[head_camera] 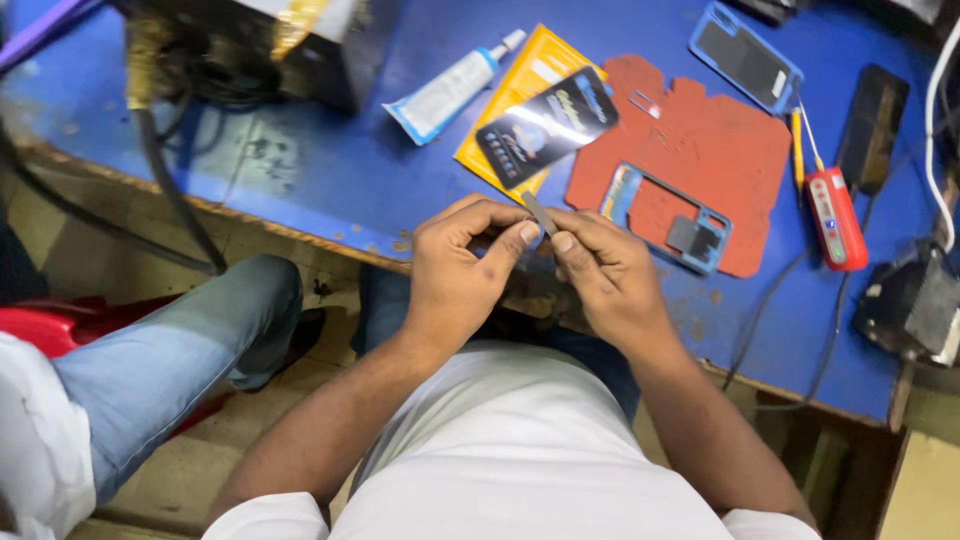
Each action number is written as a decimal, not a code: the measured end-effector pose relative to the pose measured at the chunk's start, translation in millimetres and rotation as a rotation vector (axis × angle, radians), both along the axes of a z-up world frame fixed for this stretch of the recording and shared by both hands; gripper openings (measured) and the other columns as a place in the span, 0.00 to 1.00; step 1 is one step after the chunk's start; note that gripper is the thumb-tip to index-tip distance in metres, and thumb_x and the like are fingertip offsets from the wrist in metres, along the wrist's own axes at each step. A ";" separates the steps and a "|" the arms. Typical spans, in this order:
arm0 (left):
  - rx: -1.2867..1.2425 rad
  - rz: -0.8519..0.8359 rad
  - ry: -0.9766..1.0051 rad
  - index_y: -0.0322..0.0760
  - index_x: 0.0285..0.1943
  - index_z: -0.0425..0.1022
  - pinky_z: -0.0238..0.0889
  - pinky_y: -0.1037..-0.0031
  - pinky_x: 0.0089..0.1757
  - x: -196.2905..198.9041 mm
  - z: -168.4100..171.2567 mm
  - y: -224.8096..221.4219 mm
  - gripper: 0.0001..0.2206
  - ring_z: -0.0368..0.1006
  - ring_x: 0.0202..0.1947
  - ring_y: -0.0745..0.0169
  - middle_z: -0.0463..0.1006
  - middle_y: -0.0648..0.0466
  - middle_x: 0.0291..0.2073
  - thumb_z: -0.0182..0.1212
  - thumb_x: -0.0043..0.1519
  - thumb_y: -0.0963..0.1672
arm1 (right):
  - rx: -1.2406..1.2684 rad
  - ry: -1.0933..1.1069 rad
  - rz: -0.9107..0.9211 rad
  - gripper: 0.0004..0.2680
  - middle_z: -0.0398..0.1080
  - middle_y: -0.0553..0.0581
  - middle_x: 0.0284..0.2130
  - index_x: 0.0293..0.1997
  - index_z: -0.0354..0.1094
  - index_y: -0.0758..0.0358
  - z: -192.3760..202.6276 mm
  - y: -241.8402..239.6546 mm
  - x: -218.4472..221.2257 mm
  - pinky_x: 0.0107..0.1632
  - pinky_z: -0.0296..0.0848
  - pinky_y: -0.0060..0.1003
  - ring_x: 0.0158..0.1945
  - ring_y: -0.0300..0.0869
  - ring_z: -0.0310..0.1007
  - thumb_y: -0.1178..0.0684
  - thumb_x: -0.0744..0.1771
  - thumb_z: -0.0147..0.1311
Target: The person uses a screwdriver and a brush to clean the internal chassis of a mobile phone, then uses tweezers to remove debris from the frame.
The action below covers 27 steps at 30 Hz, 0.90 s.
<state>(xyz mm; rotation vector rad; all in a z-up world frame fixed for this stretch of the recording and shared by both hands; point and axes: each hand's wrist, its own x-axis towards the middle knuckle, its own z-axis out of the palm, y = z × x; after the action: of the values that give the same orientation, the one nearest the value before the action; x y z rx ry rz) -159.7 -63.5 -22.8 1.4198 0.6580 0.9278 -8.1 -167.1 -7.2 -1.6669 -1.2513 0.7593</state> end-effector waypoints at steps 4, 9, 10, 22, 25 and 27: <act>-0.018 -0.031 0.016 0.29 0.41 0.82 0.72 0.79 0.35 12.6 4.4 -9.8 0.03 0.78 0.32 0.71 0.82 0.52 0.32 0.67 0.62 0.38 | 0.018 0.012 -0.105 0.14 0.72 0.51 0.36 0.65 0.69 0.66 0.7 -14.1 -4.9 0.38 0.67 0.28 0.35 0.32 0.65 0.52 0.73 0.50; -0.012 -0.047 0.063 0.29 0.41 0.83 0.72 0.79 0.34 15.4 6.7 -14.6 0.03 0.78 0.31 0.71 0.82 0.52 0.31 0.68 0.61 0.38 | 0.004 0.124 -0.093 0.15 0.73 0.49 0.34 0.66 0.68 0.63 -2.2 -21.4 -0.4 0.37 0.68 0.26 0.34 0.30 0.66 0.51 0.73 0.50; -0.017 -0.065 0.063 0.29 0.40 0.83 0.72 0.79 0.34 16.1 6.5 -15.0 0.03 0.79 0.30 0.71 0.82 0.52 0.31 0.67 0.61 0.38 | -0.001 0.145 -0.106 0.15 0.73 0.49 0.34 0.67 0.68 0.63 -4.4 -21.8 -0.3 0.37 0.68 0.26 0.33 0.30 0.66 0.51 0.72 0.50; -0.056 -0.138 0.093 0.29 0.39 0.82 0.72 0.79 0.32 19.4 5.9 -16.2 0.02 0.78 0.29 0.72 0.82 0.53 0.29 0.67 0.60 0.37 | -0.004 0.209 -0.140 0.15 0.72 0.49 0.37 0.68 0.67 0.61 -8.3 -24.8 -1.1 0.38 0.68 0.26 0.34 0.31 0.65 0.51 0.73 0.51; -0.024 -0.115 0.109 0.29 0.38 0.81 0.72 0.78 0.33 19.3 2.5 -15.8 0.02 0.79 0.29 0.70 0.82 0.52 0.29 0.67 0.59 0.37 | 0.020 -0.031 -0.106 0.14 0.75 0.53 0.40 0.67 0.67 0.60 2.8 -24.6 -5.8 0.39 0.71 0.30 0.36 0.35 0.70 0.54 0.72 0.51; 0.025 -0.069 0.114 0.29 0.37 0.81 0.71 0.76 0.32 19.0 0.2 -16.1 0.02 0.77 0.28 0.68 0.81 0.51 0.28 0.68 0.59 0.37 | 0.083 -0.219 -0.092 0.13 0.75 0.56 0.37 0.66 0.68 0.60 4.0 -24.7 -9.8 0.42 0.72 0.33 0.36 0.39 0.73 0.56 0.72 0.53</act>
<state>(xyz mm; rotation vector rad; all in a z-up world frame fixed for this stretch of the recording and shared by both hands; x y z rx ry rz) -140.7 -79.5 -22.6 1.5168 0.6798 0.8079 -17.9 -191.8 -3.2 -1.7612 -1.3269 0.4727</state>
